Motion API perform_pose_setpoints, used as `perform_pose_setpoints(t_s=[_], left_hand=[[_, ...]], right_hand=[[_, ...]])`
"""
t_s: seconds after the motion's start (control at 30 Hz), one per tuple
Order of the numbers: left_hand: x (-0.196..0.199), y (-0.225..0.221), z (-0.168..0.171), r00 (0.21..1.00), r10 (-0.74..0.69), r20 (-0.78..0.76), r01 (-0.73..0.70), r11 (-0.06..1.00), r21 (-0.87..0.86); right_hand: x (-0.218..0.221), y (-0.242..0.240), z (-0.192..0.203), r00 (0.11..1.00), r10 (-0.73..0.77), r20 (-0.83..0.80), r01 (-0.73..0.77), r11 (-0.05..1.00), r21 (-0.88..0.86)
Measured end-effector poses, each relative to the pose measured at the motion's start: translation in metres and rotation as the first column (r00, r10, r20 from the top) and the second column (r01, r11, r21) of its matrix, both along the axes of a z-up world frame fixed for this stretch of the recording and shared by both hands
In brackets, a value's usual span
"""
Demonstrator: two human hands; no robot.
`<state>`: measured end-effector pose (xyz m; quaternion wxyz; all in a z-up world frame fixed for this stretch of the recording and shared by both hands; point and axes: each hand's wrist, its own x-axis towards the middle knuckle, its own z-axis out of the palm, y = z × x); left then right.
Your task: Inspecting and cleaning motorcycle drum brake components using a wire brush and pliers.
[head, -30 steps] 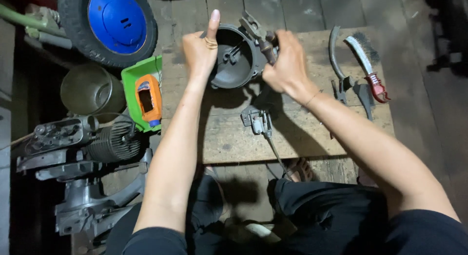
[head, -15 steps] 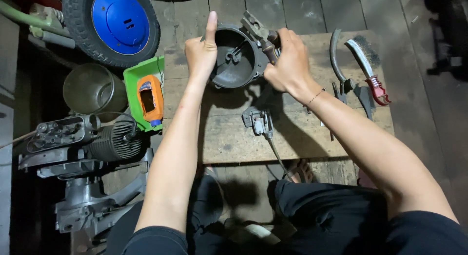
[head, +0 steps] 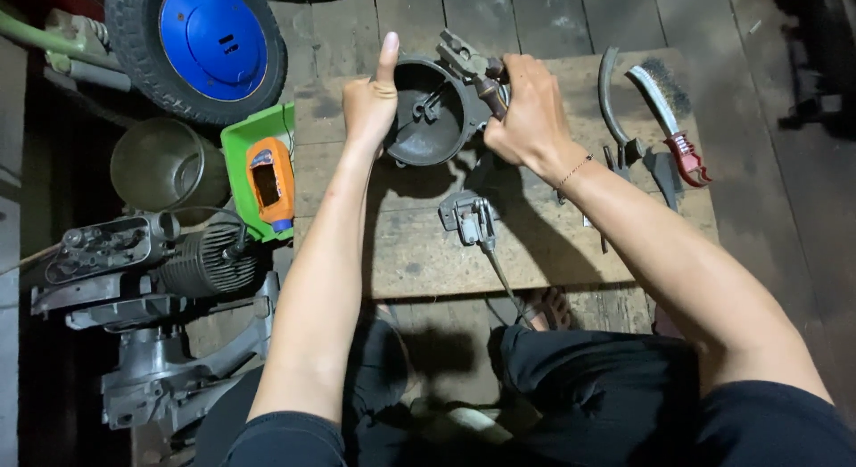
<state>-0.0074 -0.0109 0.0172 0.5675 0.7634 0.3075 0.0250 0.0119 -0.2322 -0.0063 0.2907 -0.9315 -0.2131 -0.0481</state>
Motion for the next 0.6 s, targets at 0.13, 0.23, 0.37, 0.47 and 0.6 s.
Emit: perform_pose_setpoints(t_s=[0.13,0.23,0.37,0.47,0.6], left_hand=[[0.0,0.002,0.004,1.0,-0.006,-0.001,0.006,1.0,-0.027],[0.002,0.004,0.003,0.999,-0.031,-0.018,0.032,0.999,0.014],[0.001,0.003,0.003,0.996,-0.062,-0.059,0.063,0.998,0.009],[0.0,0.003,0.004,0.992,-0.093,-0.089,0.096,0.995,0.019],[-0.001,0.002,0.012,0.988,-0.102,-0.12,0.105,0.994,0.022]], right_hand=[[0.003,-0.001,-0.005,0.999,0.02,0.026,-0.02,1.0,0.001],[0.004,-0.003,-0.01,0.998,0.023,0.056,-0.023,1.0,-0.004],[0.004,-0.006,-0.015,0.997,0.035,0.075,-0.033,0.999,-0.021],[0.004,-0.007,-0.013,0.998,0.035,0.05,-0.033,0.999,-0.038],[0.009,-0.008,-0.014,0.997,0.047,0.066,-0.043,0.998,-0.049]])
